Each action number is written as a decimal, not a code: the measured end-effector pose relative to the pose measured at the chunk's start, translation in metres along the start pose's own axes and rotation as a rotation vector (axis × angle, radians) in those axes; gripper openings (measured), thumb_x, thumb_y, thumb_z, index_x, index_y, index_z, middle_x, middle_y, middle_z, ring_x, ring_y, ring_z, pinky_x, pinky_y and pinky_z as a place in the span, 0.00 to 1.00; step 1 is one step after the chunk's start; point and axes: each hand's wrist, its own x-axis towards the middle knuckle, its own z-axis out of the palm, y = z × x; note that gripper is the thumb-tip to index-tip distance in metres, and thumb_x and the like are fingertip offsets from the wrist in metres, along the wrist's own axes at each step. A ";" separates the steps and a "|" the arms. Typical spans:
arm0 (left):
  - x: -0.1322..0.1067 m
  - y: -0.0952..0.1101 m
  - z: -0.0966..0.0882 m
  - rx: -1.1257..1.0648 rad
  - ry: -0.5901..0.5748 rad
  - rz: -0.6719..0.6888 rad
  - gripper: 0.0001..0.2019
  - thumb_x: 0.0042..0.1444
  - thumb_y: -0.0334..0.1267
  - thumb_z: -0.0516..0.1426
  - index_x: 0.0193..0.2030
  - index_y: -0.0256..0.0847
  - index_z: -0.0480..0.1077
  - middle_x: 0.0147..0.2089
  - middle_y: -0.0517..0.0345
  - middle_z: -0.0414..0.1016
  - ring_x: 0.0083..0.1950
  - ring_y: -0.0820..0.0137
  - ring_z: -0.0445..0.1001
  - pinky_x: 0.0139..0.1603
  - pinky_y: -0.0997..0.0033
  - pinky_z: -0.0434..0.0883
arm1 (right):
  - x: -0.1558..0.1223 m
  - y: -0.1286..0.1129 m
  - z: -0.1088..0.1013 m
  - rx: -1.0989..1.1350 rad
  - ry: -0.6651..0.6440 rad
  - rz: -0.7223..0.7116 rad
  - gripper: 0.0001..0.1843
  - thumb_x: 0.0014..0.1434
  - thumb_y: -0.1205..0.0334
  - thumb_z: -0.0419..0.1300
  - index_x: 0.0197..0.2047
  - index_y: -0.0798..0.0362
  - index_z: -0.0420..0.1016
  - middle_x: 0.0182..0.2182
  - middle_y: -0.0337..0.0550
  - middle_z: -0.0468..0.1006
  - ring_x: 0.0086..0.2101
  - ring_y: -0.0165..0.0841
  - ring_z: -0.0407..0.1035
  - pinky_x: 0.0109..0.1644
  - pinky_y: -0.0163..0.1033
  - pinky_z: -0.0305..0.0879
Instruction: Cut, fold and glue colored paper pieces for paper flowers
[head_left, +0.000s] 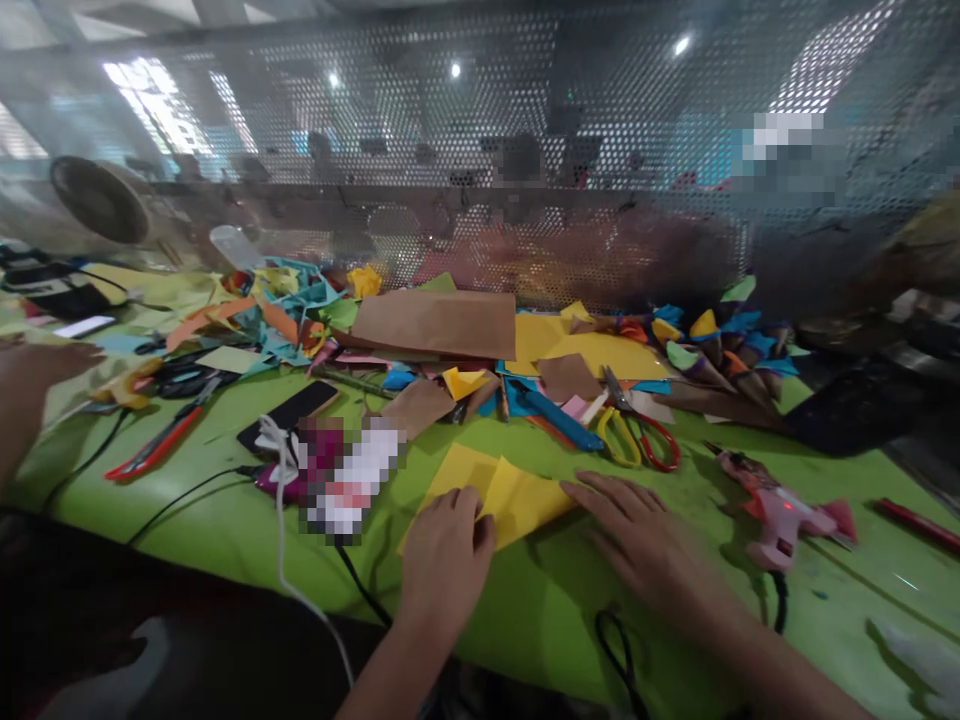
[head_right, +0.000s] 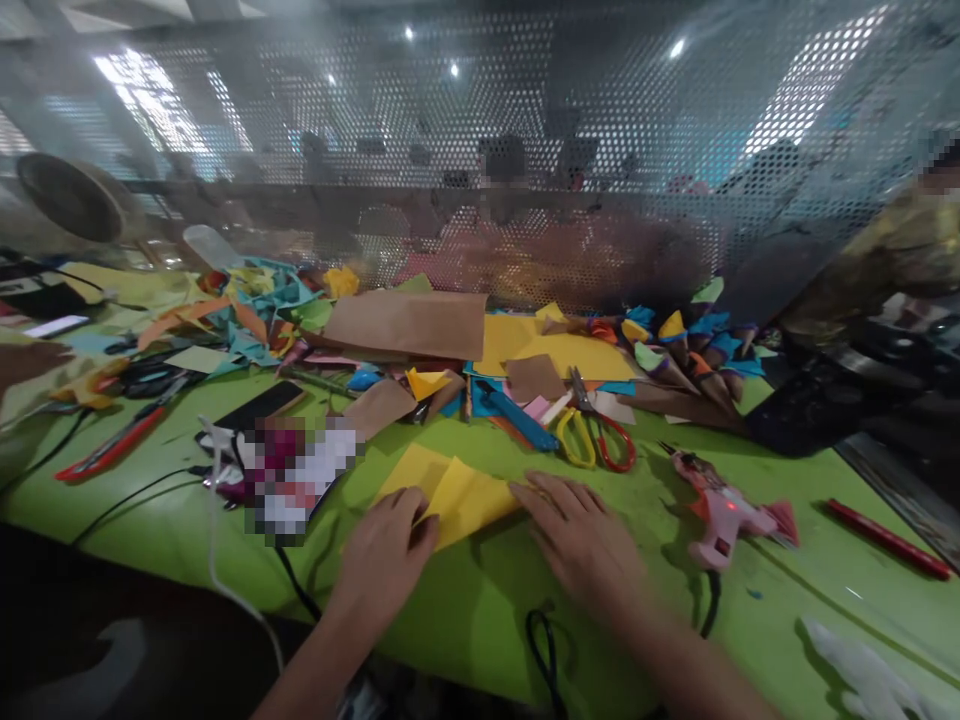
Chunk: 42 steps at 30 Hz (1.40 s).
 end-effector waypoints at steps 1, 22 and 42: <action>0.000 0.000 0.000 -0.003 -0.002 -0.004 0.06 0.61 0.31 0.53 0.33 0.42 0.64 0.34 0.59 0.71 0.38 0.65 0.70 0.38 0.67 0.60 | -0.001 -0.001 -0.001 -0.050 0.008 -0.032 0.26 0.63 0.65 0.52 0.63 0.42 0.67 0.58 0.47 0.73 0.54 0.46 0.70 0.54 0.54 0.68; 0.000 -0.006 0.008 -0.114 0.042 -0.042 0.14 0.60 0.30 0.53 0.53 0.42 0.65 0.38 0.56 0.75 0.42 0.63 0.75 0.43 0.64 0.68 | -0.004 0.000 -0.003 -0.202 0.042 -0.223 0.29 0.58 0.78 0.47 0.60 0.53 0.71 0.54 0.47 0.79 0.50 0.39 0.74 0.49 0.47 0.70; 0.000 -0.018 0.013 -0.096 0.014 0.045 0.18 0.63 0.34 0.50 0.58 0.48 0.67 0.51 0.54 0.77 0.48 0.62 0.76 0.48 0.59 0.73 | -0.006 -0.003 -0.001 -0.208 0.067 -0.234 0.31 0.54 0.78 0.47 0.59 0.53 0.70 0.53 0.44 0.79 0.48 0.38 0.74 0.46 0.46 0.72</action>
